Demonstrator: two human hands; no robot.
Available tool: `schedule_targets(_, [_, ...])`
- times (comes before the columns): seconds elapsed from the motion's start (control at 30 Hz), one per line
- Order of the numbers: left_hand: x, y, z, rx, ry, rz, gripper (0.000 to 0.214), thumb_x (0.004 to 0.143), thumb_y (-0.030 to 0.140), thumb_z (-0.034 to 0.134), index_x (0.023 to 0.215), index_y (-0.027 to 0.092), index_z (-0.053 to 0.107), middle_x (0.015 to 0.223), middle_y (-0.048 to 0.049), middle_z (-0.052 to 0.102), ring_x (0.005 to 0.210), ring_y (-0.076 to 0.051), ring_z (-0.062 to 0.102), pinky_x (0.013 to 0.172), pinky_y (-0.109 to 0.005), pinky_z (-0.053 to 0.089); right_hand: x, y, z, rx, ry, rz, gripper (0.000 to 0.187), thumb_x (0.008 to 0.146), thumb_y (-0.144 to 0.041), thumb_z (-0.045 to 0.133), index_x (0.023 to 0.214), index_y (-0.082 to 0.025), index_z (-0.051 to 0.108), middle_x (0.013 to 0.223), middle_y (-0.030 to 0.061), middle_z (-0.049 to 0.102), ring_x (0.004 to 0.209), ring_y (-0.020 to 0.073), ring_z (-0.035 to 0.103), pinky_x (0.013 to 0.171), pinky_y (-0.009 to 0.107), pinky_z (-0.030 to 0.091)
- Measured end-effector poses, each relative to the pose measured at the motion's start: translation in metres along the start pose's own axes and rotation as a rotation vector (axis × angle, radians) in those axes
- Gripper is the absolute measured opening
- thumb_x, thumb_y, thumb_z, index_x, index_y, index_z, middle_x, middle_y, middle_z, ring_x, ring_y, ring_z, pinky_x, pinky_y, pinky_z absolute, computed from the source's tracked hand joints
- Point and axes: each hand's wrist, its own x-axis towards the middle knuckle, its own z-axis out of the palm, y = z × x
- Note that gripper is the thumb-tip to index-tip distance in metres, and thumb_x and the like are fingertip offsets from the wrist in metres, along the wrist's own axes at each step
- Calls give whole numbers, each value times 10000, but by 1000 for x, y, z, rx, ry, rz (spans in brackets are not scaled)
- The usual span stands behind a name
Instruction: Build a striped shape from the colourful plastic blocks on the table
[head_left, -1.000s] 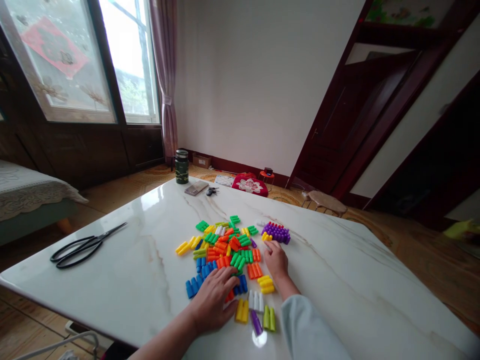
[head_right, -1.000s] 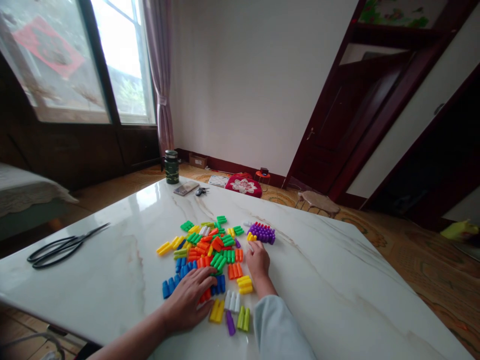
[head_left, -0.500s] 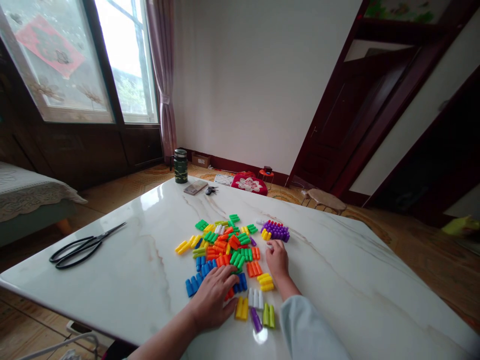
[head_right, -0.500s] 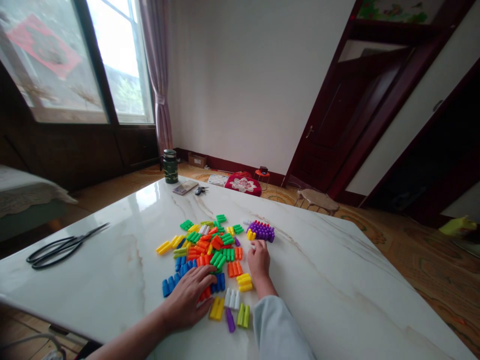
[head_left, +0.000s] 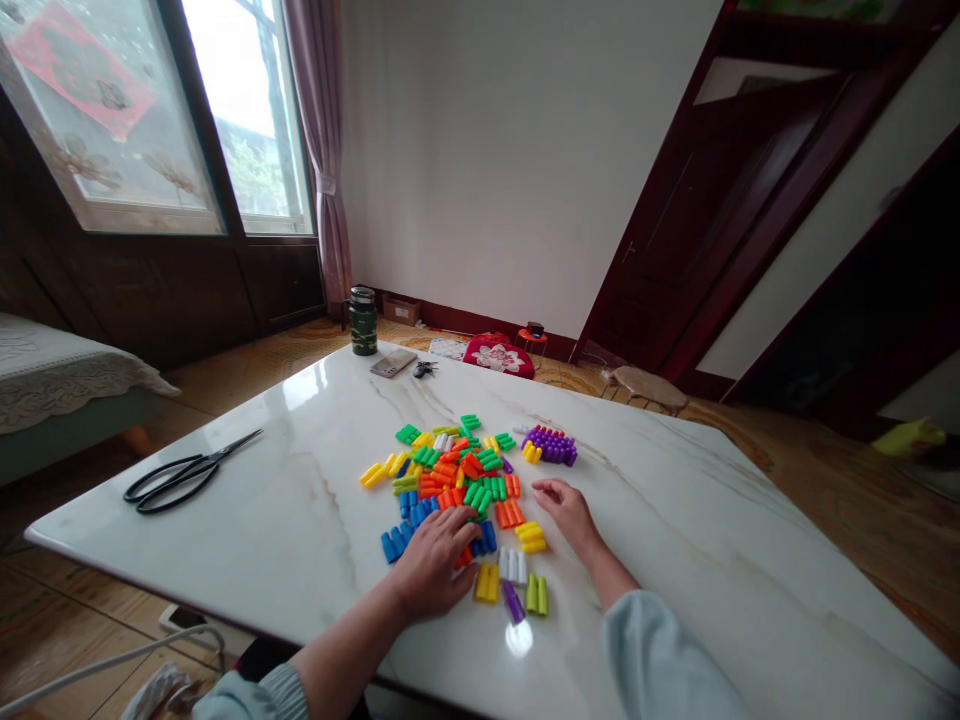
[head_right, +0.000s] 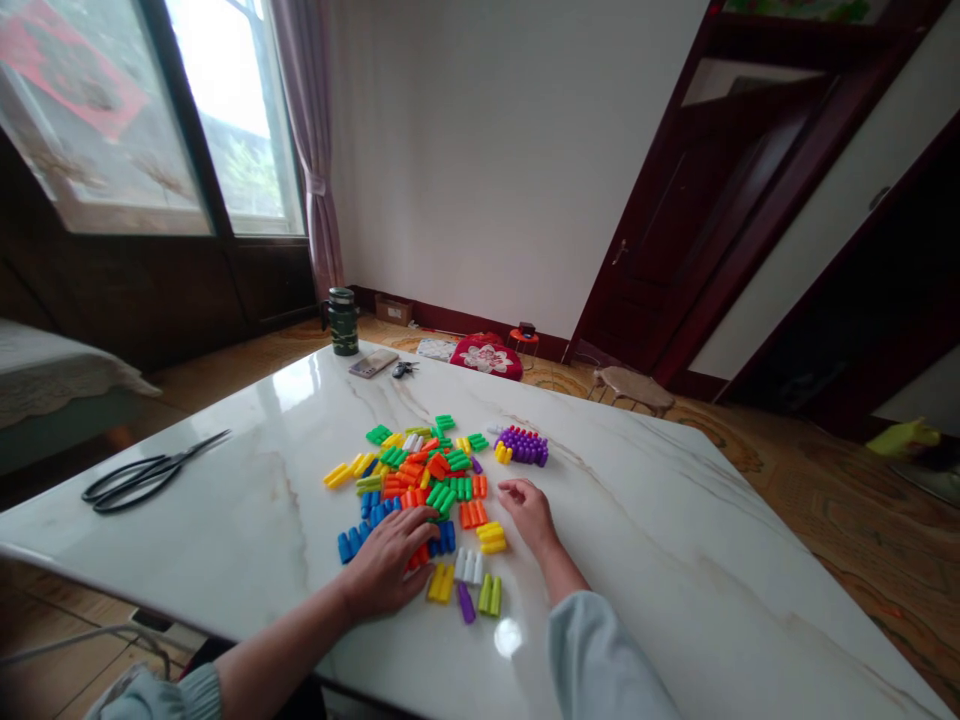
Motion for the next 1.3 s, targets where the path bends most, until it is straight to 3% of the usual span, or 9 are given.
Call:
schedule_targets(0.2, [-1,0,1,14,29,31,354,759,230,556,1113,241,554,1259,-84,563,1158,-253,536,1010,-441,411,-33,-31,-24,-197,-298,-53,329,606,-216,728,933,-250,726,945,8,679,745,159,568,742,276,465])
schedule_targets(0.37, [0,0,2,30,55,46,335,753,223,561,1087,241,574,1236,-89,577,1137,-254,556,990,-434,434,-44,-37,-24,-309,-332,-68,391,594,-170,703,970,-276,730,931,-4,626,761,151,584,705,244,437])
schedule_targets(0.5, [1,0,1,34,54,51,335,742,209,561,1075,245,579,1217,-86,590,1107,-253,574,975,-429,449,-36,-21,-25,-319,-184,-43,258,537,-110,679,759,-238,712,813,-20,616,683,134,574,650,226,421])
schedule_targets(0.67, [0,-1,3,34,38,45,342,750,205,549,1089,248,569,1246,-89,577,1126,-261,565,991,-445,441,-13,6,-25,-312,112,61,186,725,-249,585,882,-180,655,830,22,651,729,162,592,680,248,451])
schedule_targets(0.77, [0,-3,5,36,12,33,343,761,201,541,1100,249,553,1273,-91,559,1161,-269,545,1013,-468,423,-3,20,-20,-341,215,106,181,747,-313,571,831,-168,638,801,37,645,700,169,583,656,259,457])
schedule_targets(0.97, [0,-4,5,42,-1,23,329,770,200,541,1093,259,541,1295,-77,550,1179,-259,538,1024,-459,427,13,36,-5,-424,292,95,155,708,-305,645,810,-190,660,903,62,635,786,179,583,712,262,444])
schedule_targets(1.17, [1,-5,6,65,16,38,350,760,187,545,1102,257,549,1286,-74,565,1175,-254,549,1015,-441,445,17,40,3,-473,411,151,321,727,-344,658,986,-157,633,1014,111,607,883,221,583,747,298,437])
schedule_targets(1.3, [0,-5,6,72,11,39,344,774,196,537,1113,255,545,1299,-77,557,1194,-257,537,1024,-452,437,9,37,2,-466,384,112,232,827,-381,554,749,-177,630,828,57,614,721,171,568,690,275,421])
